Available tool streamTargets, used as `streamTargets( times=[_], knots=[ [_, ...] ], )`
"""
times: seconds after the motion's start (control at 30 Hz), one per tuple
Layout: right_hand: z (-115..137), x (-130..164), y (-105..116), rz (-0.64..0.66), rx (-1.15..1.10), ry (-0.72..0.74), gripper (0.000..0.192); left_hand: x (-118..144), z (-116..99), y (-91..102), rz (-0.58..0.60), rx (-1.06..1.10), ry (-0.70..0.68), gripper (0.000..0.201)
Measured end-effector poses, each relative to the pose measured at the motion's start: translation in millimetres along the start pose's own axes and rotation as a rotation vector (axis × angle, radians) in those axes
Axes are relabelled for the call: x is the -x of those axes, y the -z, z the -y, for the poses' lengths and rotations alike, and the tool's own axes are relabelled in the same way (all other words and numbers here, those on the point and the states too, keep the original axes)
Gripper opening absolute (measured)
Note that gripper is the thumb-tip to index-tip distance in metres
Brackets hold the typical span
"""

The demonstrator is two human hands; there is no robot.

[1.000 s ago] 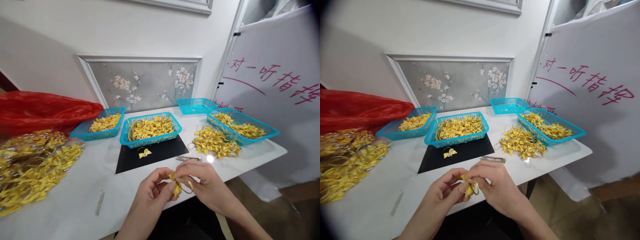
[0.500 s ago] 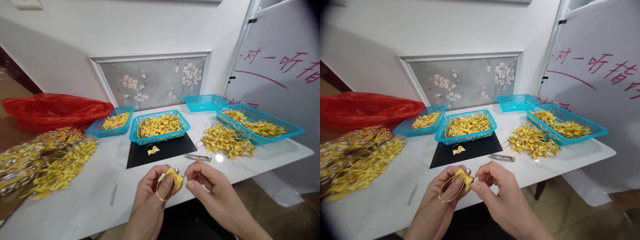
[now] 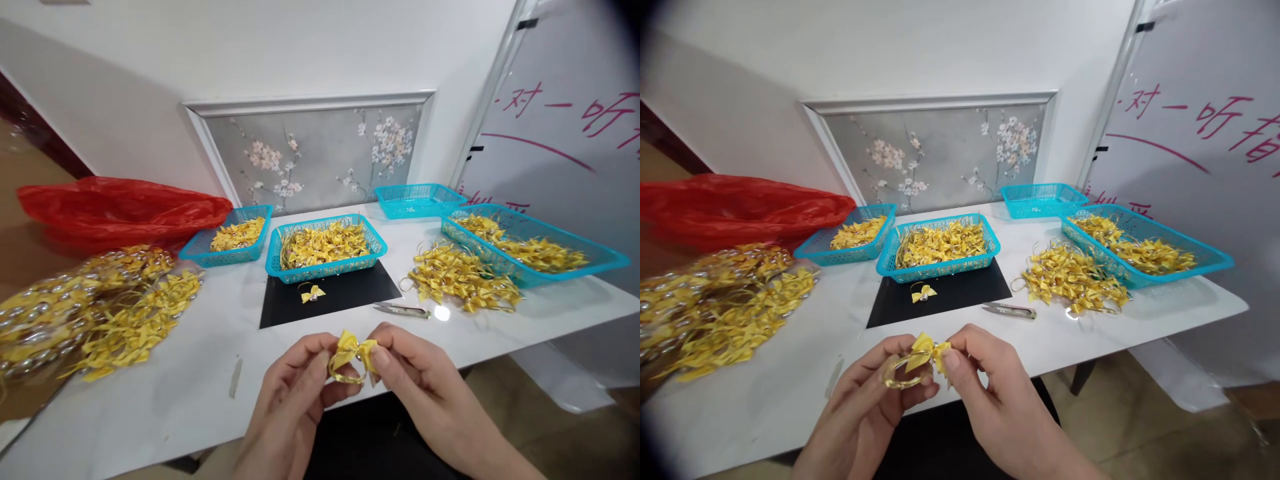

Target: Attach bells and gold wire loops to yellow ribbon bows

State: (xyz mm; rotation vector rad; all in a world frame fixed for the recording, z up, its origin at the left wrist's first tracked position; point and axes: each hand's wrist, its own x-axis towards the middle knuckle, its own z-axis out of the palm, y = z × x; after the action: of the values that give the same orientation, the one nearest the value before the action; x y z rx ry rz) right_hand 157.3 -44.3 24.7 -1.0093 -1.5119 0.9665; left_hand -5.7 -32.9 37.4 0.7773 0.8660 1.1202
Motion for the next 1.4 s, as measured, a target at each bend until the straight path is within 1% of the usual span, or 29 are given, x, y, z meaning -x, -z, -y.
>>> streamTargets(
  times=[0.1,0.2,0.27,0.33,0.43,0.47,0.53,0.7,0.9,1.0,1.1,1.2,1.27,1.33,1.4],
  knots=[
    [-0.1,1.8,1.7,0.037,0.045,-0.008,0.029,-2.1,-4.6,1.8,0.048,-0.094,-0.025,0.030],
    [-1.5,1.9,3.6,0.091,0.109,0.004,0.030,-7.2,-8.5,-0.4,0.154,-0.312,-0.024,0.027],
    [-4.5,1.3,3.6,0.094,0.169,0.048,0.030,-10.1,-9.0,-1.7,0.195,-0.437,-0.017,0.024],
    [-9.8,0.6,1.5,0.020,0.286,0.134,0.028,-11.9,-7.0,-1.9,0.200,-0.502,-0.019,0.023],
    [-20.0,-0.5,-4.6,-0.192,0.567,0.325,0.024,-12.2,-2.5,-0.7,0.178,-0.548,-0.055,0.025],
    [-22.9,-0.8,-6.6,-0.245,0.644,0.379,0.023,-11.8,-1.6,-0.3,0.172,-0.559,-0.065,0.026],
    [-26.5,-1.7,-9.6,-0.289,0.719,0.445,0.023,-11.0,-1.7,0.0,0.175,-0.574,-0.077,0.027],
    [-24.0,-3.3,-10.6,-0.233,0.709,0.488,0.021,-13.1,-7.1,0.3,0.196,-0.549,-0.062,0.019],
    [-24.3,-4.7,-9.4,-0.162,0.626,0.445,0.019,-20.7,-6.2,4.6,0.279,-0.500,-0.013,0.014],
    [-26.8,-5.6,-9.7,-0.166,0.580,0.433,0.018,-21.7,-4.6,5.5,0.232,-0.508,-0.036,0.010],
    [-28.5,-5.9,-13.1,-0.190,0.607,0.436,0.020,-21.4,-2.1,3.9,0.145,-0.470,-0.080,0.009],
    [-29.0,-5.2,-18.4,-0.231,0.726,0.507,0.025,-20.6,0.8,1.0,0.065,-0.420,-0.140,0.013],
    [-28.7,-4.5,-20.7,-0.245,0.755,0.552,0.025,-19.6,1.6,-0.6,0.050,-0.397,-0.154,0.017],
    [-27.8,-3.9,-20.3,-0.229,0.692,0.532,0.023,-18.5,0.8,-1.4,0.044,-0.402,-0.149,0.019],
    [-26.2,-3.4,-17.4,-0.192,0.580,0.451,0.022,-17.3,-1.9,-1.6,0.050,-0.443,-0.138,0.020]
  ],
)
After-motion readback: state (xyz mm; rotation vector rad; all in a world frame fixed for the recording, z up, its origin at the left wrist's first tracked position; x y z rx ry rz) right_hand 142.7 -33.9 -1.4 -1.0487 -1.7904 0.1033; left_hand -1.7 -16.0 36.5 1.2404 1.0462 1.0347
